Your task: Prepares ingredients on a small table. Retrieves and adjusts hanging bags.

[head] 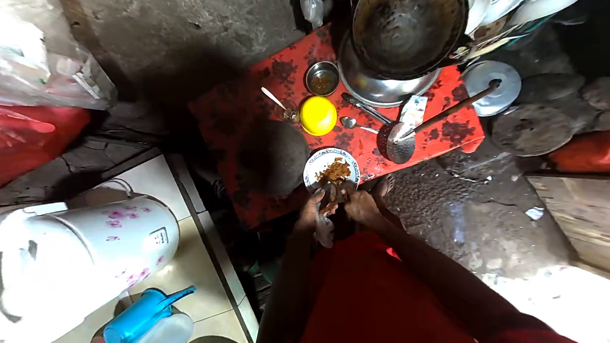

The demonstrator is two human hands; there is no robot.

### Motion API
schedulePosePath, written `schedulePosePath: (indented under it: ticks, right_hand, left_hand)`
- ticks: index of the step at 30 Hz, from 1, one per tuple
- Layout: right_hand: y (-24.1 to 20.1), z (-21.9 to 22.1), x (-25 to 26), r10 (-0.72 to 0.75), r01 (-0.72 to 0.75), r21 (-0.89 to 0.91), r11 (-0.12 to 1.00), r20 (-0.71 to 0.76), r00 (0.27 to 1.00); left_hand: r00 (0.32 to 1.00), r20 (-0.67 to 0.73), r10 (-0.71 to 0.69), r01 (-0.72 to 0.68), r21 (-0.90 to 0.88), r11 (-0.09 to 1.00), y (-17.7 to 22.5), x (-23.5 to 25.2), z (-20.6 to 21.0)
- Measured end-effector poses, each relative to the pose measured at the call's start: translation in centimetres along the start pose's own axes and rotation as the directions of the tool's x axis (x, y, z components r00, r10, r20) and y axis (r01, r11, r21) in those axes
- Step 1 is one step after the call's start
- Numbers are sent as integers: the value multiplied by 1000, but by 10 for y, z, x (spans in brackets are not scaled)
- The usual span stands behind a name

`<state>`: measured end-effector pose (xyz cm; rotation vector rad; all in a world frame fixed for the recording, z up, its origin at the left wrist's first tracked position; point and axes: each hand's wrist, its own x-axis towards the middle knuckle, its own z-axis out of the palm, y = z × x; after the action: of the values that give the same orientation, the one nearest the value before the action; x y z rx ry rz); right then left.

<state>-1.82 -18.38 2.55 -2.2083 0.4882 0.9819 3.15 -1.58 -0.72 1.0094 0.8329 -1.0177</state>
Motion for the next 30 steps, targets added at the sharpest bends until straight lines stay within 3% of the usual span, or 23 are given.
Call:
schedulePosePath:
  ticks: [5,10,16,21,25,30]
  right_hand:
    - [-1,6,-27,-129,130,33,991,-19,991]
    - [-2,1,8,4,-4,11,1000,-7,1000]
    - [1,13,-19,-171,172,31,985,-45,984]
    - [-10,7,8,-74,74,-11,997,47,996]
    - [-2,14,-15,-193,193,21,981,4,981]
    - [-9,0,13,-58,59,-4,998,47,997]
  left_hand:
    - [1000,-14,28,-29,-86,996,8,1,-1]
    - [1000,9,30,-30,-55,998,6,5,-6]
    - [998,8,58,-57,-92,994,14,4,-7]
    - [995,64,71,-64,-103,993,6,8,-17]
    - [997,21,71,-69,-106,992,11,2,-16]
    - [997,66,36,-29,-93,995,10,-2,-12]
